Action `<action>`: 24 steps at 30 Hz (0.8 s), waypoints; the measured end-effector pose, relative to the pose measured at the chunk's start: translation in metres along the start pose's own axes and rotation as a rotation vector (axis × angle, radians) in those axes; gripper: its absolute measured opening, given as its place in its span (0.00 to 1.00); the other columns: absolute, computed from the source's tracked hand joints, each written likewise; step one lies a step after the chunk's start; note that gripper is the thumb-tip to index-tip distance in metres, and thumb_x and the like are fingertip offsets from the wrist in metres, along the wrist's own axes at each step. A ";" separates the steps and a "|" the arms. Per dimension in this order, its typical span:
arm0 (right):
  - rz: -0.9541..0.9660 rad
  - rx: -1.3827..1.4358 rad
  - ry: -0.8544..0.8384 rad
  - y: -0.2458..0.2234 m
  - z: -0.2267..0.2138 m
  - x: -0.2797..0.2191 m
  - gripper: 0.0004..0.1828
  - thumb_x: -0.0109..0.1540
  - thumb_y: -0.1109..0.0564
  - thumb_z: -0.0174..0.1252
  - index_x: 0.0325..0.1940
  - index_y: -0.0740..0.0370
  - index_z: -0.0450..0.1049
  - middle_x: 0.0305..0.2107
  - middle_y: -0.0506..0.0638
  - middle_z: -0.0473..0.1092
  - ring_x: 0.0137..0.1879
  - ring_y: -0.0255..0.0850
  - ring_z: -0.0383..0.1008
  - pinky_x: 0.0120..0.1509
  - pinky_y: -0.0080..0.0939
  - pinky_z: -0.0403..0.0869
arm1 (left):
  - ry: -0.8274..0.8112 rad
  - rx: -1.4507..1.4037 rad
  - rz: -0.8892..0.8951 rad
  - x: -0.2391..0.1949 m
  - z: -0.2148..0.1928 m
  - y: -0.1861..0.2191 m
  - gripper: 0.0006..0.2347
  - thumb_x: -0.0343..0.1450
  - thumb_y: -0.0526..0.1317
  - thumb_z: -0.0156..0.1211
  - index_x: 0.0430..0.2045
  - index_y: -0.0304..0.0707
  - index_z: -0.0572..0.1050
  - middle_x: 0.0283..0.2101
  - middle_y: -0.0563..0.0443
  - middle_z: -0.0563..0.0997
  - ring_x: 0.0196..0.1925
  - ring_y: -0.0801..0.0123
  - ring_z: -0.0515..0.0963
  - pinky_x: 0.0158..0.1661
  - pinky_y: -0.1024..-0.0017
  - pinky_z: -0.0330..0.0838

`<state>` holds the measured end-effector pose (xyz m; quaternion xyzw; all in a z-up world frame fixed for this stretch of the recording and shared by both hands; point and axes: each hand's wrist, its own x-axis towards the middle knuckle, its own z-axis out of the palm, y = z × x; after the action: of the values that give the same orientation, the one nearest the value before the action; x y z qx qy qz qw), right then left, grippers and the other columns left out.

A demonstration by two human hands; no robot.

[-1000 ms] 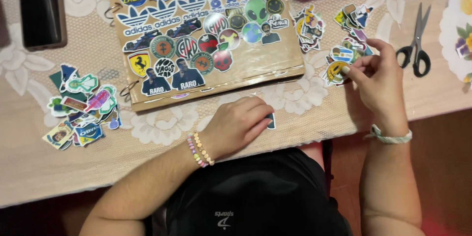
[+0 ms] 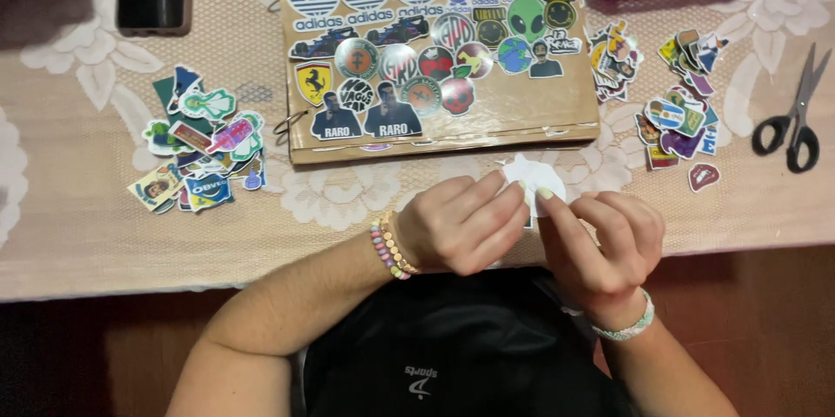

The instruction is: Peeling and applying stickers to a board while using tape and scissors.

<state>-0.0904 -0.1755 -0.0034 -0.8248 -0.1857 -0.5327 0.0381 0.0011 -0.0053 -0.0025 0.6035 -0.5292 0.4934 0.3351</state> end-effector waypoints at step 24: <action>0.540 0.518 -0.250 0.011 -0.002 0.011 0.02 0.63 0.69 0.63 0.38 0.71 0.76 0.36 0.63 0.74 0.44 0.54 0.75 0.60 0.53 0.74 | -0.208 -0.370 -0.424 -0.010 -0.009 -0.008 0.03 0.75 0.30 0.57 0.37 0.28 0.77 0.38 0.41 0.79 0.39 0.51 0.81 0.38 0.62 0.77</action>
<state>-0.0842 -0.1830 0.0083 -0.8655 -0.0935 -0.3344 0.3611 0.0070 0.0080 -0.0083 0.6767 -0.5037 0.2430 0.4789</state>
